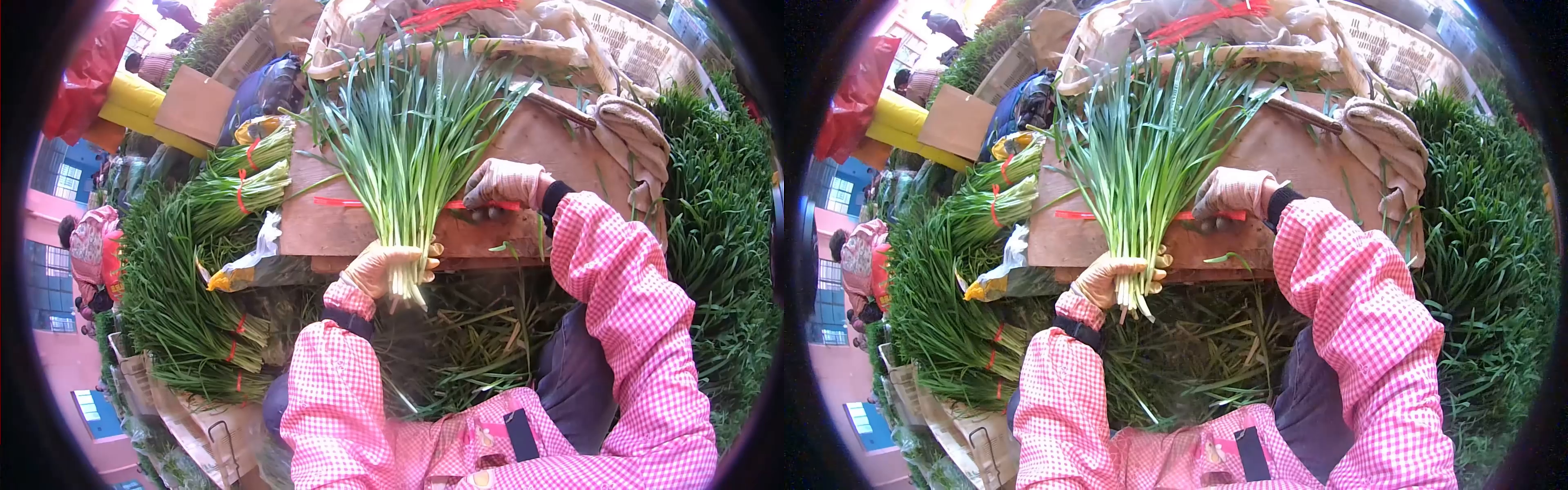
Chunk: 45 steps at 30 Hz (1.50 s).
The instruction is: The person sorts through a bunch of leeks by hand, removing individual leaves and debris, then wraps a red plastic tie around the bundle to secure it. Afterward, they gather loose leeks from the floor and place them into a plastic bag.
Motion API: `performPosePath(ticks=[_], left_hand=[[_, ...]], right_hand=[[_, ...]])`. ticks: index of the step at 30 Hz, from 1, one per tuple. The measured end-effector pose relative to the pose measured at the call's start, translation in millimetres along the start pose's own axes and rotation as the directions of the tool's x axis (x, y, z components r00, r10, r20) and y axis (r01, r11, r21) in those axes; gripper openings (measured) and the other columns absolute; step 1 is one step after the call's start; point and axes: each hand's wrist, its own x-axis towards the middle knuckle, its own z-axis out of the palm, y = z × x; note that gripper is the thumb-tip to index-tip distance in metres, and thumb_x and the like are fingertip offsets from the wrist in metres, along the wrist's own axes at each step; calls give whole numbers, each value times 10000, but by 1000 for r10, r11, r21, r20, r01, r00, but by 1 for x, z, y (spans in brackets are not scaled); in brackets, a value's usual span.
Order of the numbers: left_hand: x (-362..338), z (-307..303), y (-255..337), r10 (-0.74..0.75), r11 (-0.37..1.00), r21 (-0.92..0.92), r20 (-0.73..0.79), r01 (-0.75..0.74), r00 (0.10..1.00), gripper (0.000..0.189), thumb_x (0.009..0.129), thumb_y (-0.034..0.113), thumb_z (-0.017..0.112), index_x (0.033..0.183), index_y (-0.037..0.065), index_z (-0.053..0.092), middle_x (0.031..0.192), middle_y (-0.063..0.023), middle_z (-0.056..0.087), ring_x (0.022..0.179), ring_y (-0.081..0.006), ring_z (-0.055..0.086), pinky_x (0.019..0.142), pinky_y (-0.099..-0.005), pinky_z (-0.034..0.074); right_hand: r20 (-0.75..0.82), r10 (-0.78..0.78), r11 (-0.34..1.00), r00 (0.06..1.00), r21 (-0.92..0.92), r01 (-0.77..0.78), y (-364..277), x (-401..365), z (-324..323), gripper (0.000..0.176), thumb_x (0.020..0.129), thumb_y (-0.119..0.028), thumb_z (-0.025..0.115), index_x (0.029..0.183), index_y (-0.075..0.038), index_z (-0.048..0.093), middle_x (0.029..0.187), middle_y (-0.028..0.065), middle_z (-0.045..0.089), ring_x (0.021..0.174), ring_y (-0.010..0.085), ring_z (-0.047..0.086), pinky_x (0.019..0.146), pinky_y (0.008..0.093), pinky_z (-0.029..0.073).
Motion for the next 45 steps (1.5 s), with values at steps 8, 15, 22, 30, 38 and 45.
performPosePath(ticks=[8,15,22,30,38,45], left_hand=[[-2,-2,-4,-3,1000,20,-4,3,1000,557,757,54,653,1259,-9,419,1095,-139,588,878,-230,641,769,-377,542],[-1,-2,4,-91,995,39,37,89,995,606,762,92,648,1294,-26,383,1211,-200,524,1071,-330,558,888,-511,464],[0,-9,5,-112,992,63,83,107,990,523,791,99,622,1259,-16,417,1165,-201,544,1066,-348,555,873,-544,461],[-10,-1,-4,-55,957,-285,31,62,998,509,816,113,546,1258,-82,386,1237,-261,480,1106,-381,519,970,-534,385],[-7,-11,-11,-53,954,-290,102,81,993,453,795,106,542,1193,-87,444,1095,-236,568,1006,-382,570,838,-560,470],[-7,-10,-14,-34,973,-230,8,35,999,371,813,95,564,1116,-102,481,980,-263,598,898,-380,610,762,-516,516]], right_hand=[[10,15,1000,1000,-8,-15,2,3,-2,158,763,-184,671,829,-41,682,688,24,651,522,76,542,494,229,440],[-274,-157,867,949,-498,0,-7,-8,-10,269,807,-293,638,882,-38,678,716,68,653,623,146,587,608,300,481],[211,-697,553,685,-449,702,-17,-86,98,217,788,-167,573,982,-72,597,858,163,618,853,312,606,728,382,493],[42,-742,614,669,-356,704,28,-8,179,292,779,-157,568,1065,-110,537,907,172,600,842,362,595,707,439,484],[-51,-708,674,704,-347,653,-19,-66,137,164,759,-214,615,862,-87,619,743,139,613,694,308,612,622,393,487],[-281,-672,585,685,-769,258,-28,-33,107,308,768,-241,653,1023,-81,592,876,132,580,770,327,594,672,390,478]])
